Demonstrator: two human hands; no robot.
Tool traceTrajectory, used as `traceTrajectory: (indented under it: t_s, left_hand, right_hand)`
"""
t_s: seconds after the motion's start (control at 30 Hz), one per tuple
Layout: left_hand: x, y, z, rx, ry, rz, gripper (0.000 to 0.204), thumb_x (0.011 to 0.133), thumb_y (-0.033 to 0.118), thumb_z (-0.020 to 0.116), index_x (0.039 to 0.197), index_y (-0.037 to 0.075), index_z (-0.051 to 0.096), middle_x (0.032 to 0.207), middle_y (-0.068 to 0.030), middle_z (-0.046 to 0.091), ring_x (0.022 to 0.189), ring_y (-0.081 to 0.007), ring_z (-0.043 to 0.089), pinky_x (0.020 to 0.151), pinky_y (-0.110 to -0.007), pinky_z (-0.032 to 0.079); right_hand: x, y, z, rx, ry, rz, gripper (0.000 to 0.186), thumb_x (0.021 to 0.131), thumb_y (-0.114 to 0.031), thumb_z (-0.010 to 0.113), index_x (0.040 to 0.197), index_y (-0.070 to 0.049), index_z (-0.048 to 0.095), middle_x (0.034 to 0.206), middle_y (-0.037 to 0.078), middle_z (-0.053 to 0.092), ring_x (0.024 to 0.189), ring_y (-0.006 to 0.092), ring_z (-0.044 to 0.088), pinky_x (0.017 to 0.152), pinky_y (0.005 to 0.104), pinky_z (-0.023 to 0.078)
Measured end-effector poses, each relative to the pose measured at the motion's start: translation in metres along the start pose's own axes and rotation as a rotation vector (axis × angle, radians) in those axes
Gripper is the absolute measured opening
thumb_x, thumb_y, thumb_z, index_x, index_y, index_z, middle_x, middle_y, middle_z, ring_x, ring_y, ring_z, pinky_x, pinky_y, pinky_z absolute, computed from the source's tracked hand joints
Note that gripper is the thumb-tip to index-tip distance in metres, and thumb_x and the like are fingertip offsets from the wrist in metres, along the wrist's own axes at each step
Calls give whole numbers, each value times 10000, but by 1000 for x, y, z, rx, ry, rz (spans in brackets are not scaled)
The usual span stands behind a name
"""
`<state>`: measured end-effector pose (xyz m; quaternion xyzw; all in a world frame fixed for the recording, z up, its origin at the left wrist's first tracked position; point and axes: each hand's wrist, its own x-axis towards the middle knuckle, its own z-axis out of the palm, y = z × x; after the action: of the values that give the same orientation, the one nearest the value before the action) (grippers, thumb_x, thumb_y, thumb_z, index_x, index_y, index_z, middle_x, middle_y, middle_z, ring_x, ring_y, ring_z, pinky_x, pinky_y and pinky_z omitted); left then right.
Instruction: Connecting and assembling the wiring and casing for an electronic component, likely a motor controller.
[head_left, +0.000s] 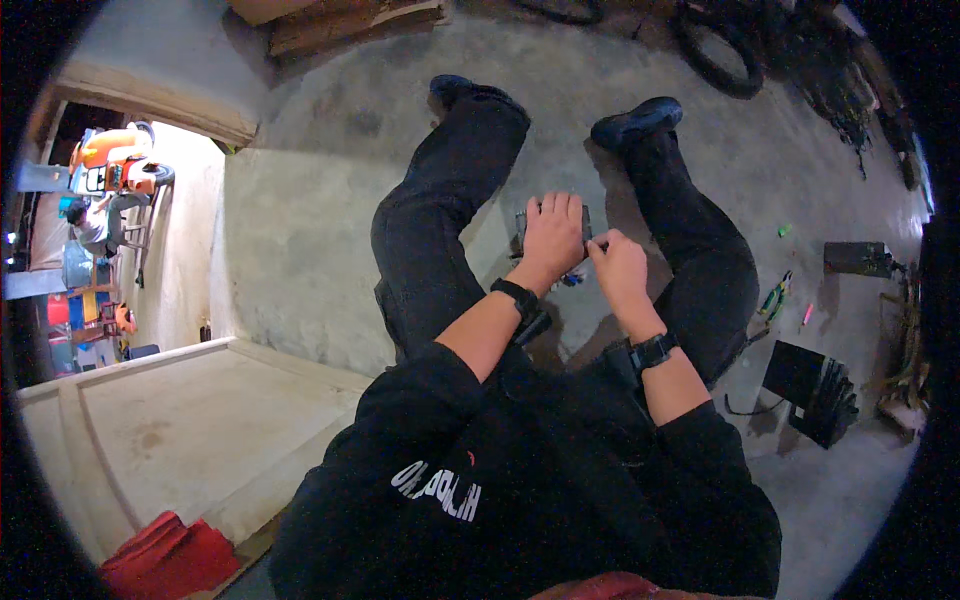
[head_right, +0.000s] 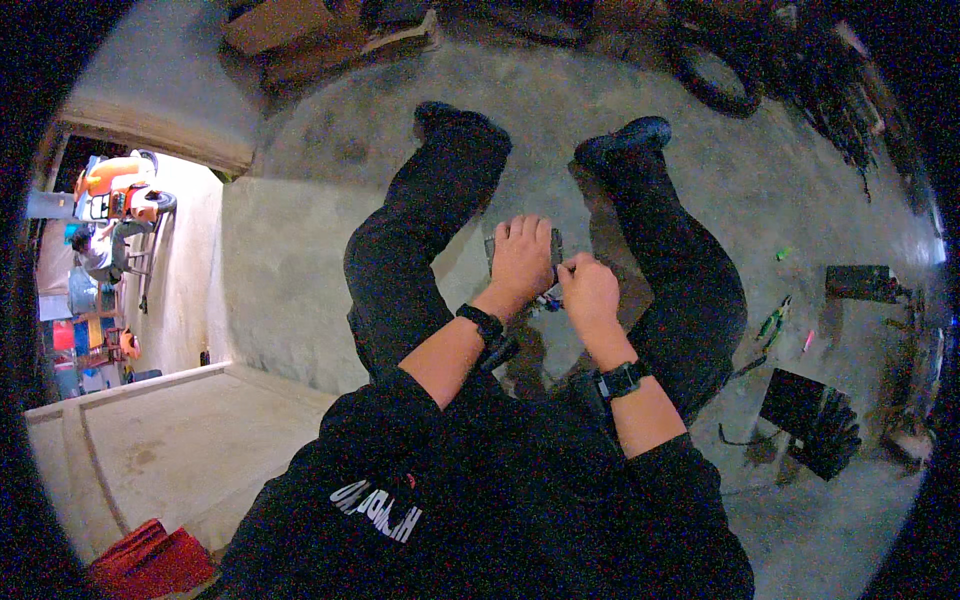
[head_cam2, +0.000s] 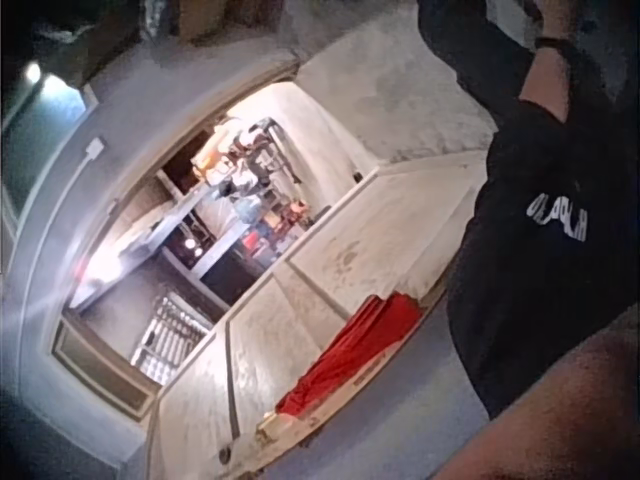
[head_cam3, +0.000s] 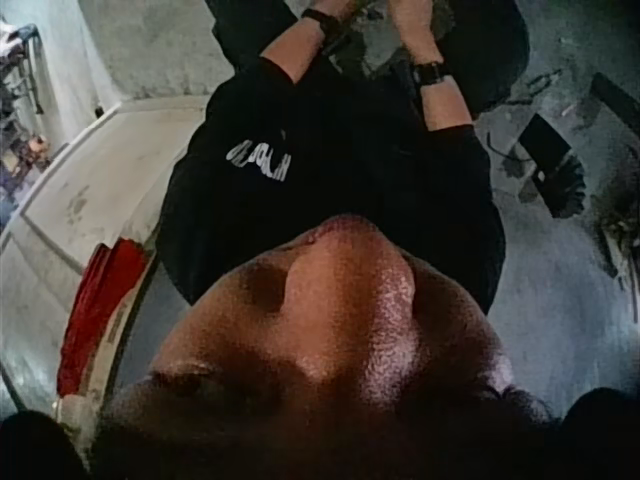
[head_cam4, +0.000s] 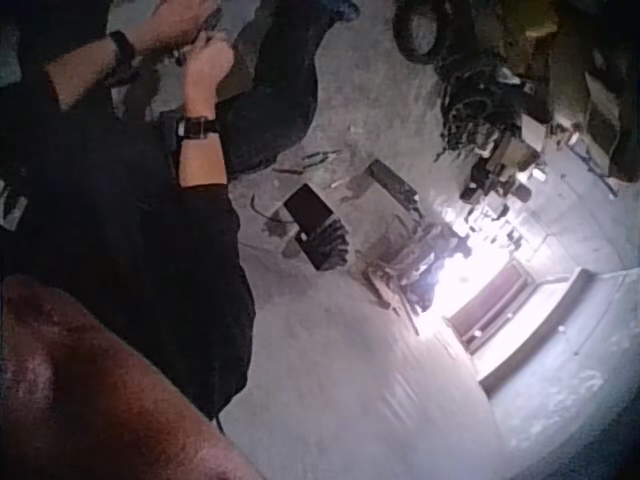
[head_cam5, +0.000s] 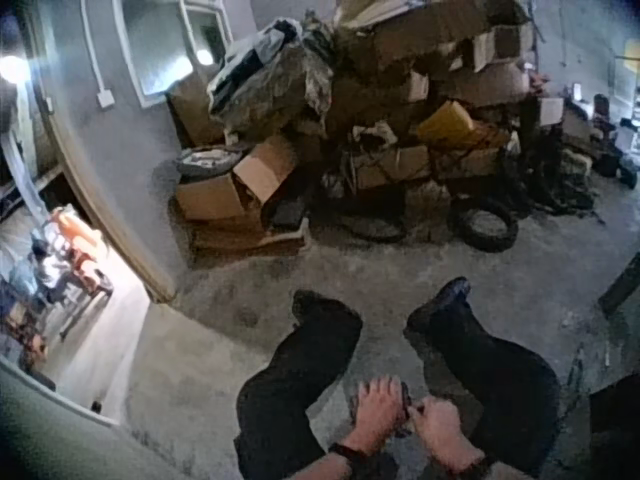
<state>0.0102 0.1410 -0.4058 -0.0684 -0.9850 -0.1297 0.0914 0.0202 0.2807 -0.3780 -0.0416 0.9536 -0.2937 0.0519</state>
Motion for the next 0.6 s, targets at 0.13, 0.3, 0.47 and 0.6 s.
traceTrajectory:
  t_s: [0.13,0.3,0.47,0.6]
  left_hand:
    - [-2,1,-2,-41,-39,-11,636,710,357,767,1208,32,542,1218,-152,578,1168,-339,527,1014,-514,359]
    - [0,2,-3,-41,-30,-8,630,714,368,769,1196,33,542,1210,-143,585,1179,-332,523,1017,-512,361]
    - [1,2,0,-18,15,4,595,715,323,761,1185,32,542,1206,-141,588,1182,-328,527,1001,-514,372]
    - [-1,3,4,-19,58,10,609,692,298,773,1191,35,543,1170,-130,591,1132,-315,540,993,-502,368]
  right_hand:
    - [7,13,-1,198,-47,7,231,830,-251,732,826,-21,716,820,213,697,792,394,678,731,459,531]
    - [6,14,0,177,17,-31,229,825,-258,737,835,-30,716,828,205,697,796,396,675,728,456,530]
    - [0,9,3,110,-15,-68,186,877,-211,672,889,-27,645,856,217,687,828,419,665,732,514,518]
    - [-6,4,10,-37,23,-63,153,901,-191,653,891,-46,602,866,206,670,809,423,648,705,513,509]
